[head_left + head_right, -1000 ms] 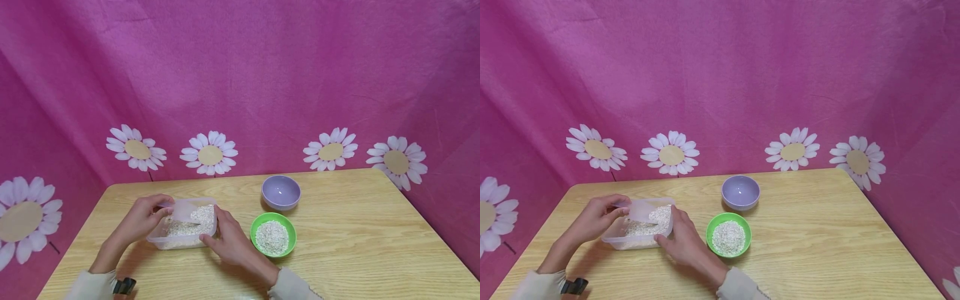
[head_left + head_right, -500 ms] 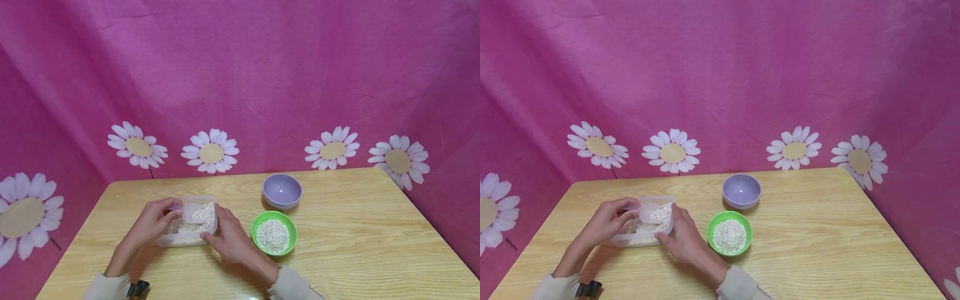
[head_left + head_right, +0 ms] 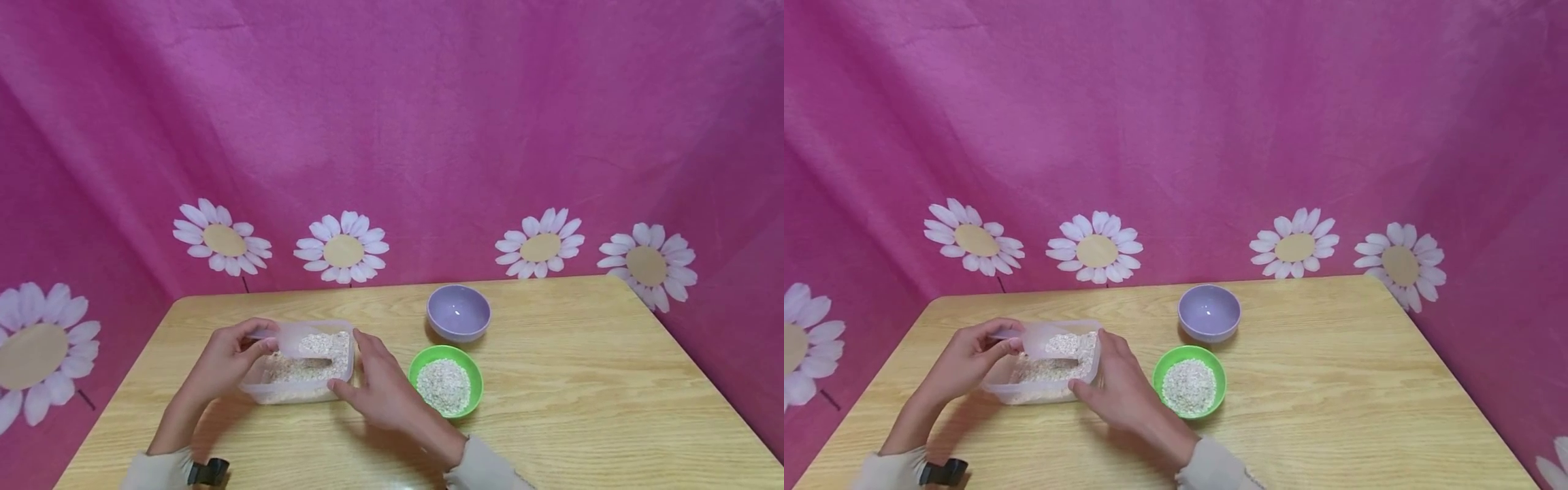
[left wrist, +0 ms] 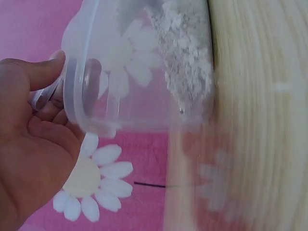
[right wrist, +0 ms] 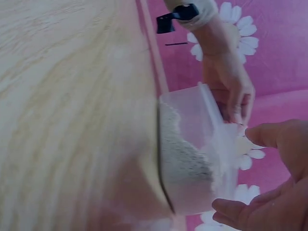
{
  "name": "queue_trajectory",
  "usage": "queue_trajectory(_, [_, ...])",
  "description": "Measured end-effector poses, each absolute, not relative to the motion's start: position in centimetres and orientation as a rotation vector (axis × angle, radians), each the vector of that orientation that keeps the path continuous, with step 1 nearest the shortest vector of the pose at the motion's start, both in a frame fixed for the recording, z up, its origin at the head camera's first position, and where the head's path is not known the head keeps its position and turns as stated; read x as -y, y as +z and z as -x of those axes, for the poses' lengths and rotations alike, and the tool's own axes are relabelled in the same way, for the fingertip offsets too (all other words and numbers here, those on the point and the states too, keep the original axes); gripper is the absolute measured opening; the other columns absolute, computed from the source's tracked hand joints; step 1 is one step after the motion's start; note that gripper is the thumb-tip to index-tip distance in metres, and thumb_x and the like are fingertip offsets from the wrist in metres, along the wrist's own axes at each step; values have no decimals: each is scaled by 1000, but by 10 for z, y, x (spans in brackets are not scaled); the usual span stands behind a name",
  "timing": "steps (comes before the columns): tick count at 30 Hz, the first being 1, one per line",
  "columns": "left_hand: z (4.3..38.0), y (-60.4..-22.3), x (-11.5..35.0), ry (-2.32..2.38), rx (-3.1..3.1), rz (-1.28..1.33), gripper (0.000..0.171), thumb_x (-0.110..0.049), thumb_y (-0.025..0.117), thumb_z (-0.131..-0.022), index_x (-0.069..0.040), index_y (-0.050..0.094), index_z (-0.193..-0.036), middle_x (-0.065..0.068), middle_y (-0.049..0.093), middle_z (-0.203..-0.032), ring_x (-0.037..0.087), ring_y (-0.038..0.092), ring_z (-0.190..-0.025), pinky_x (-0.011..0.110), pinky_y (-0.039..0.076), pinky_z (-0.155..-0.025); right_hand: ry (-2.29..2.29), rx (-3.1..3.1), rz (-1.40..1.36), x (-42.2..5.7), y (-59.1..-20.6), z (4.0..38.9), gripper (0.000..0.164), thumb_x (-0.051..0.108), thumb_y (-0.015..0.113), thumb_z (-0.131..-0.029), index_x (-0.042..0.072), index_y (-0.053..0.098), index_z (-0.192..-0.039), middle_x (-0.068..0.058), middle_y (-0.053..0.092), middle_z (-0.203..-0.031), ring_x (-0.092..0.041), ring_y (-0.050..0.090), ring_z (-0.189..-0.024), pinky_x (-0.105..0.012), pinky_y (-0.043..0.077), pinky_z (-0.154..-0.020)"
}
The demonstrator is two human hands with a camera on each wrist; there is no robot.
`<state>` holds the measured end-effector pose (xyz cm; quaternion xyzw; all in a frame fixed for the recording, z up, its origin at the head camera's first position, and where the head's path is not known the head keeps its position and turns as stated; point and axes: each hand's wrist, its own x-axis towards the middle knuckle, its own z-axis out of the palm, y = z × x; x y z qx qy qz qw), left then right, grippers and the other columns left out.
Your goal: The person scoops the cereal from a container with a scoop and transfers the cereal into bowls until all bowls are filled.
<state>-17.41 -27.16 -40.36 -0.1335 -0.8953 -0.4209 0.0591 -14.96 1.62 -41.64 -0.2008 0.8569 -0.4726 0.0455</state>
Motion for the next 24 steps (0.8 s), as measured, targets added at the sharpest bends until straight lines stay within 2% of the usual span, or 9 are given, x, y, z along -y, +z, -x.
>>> queue_trajectory(5, [172,-404,284,-1369,2653,388,23,-3,70,-103,3,70,-125,16,79,-95,6,74,-82,22,60,-76,-1481,-2598,602,-28,-404,148,90,35,80,-96,-2,35,-164,-18,46,-164,-38,56,-143,-52,47,-120])
queue_trajectory(7, [171,-405,288,-1383,2621,396,22,-1,68,-103,4,70,-125,13,79,-93,6,73,-81,19,58,-76,-1516,-2579,605,-33,-400,147,88,33,80,-96,-1,35,-164,-18,46,-164,-37,56,-144,-49,51,-116])
queue_trajectory(10, [170,-406,293,-1403,2568,403,21,0,67,-103,5,70,-124,2,78,-89,7,73,-80,17,58,-78,-1554,-2581,608,-44,-396,148,86,28,81,-96,-1,35,-164,-17,45,-164,-36,51,-149,-46,52,-114])
queue_trajectory(14, [167,-406,297,-1426,2507,398,20,0,68,-103,7,70,-122,-14,75,-88,5,72,-80,13,56,-80,-1563,-2622,574,-59,-393,150,85,22,83,-95,1,38,-164,-16,47,-164,-34,51,-150,-44,53,-113])
queue_trajectory(22, [162,-404,298,-1478,2420,394,17,3,65,-104,11,68,-119,-19,74,-89,-2,70,-83,9,55,-84,-1556,-2657,511,-87,-396,155,84,19,82,-95,0,38,-164,-18,44,-166,-38,48,-153,-45,52,-114])
queue_trajectory(24, [162,-404,296,-1493,2400,391,17,4,65,-104,12,68,-118,-19,74,-89,-2,70,-83,10,55,-84,-1530,-2674,502,-93,-396,157,83,20,81,-96,0,37,-164,-19,44,-166,-39,51,-150,-46,52,-114])
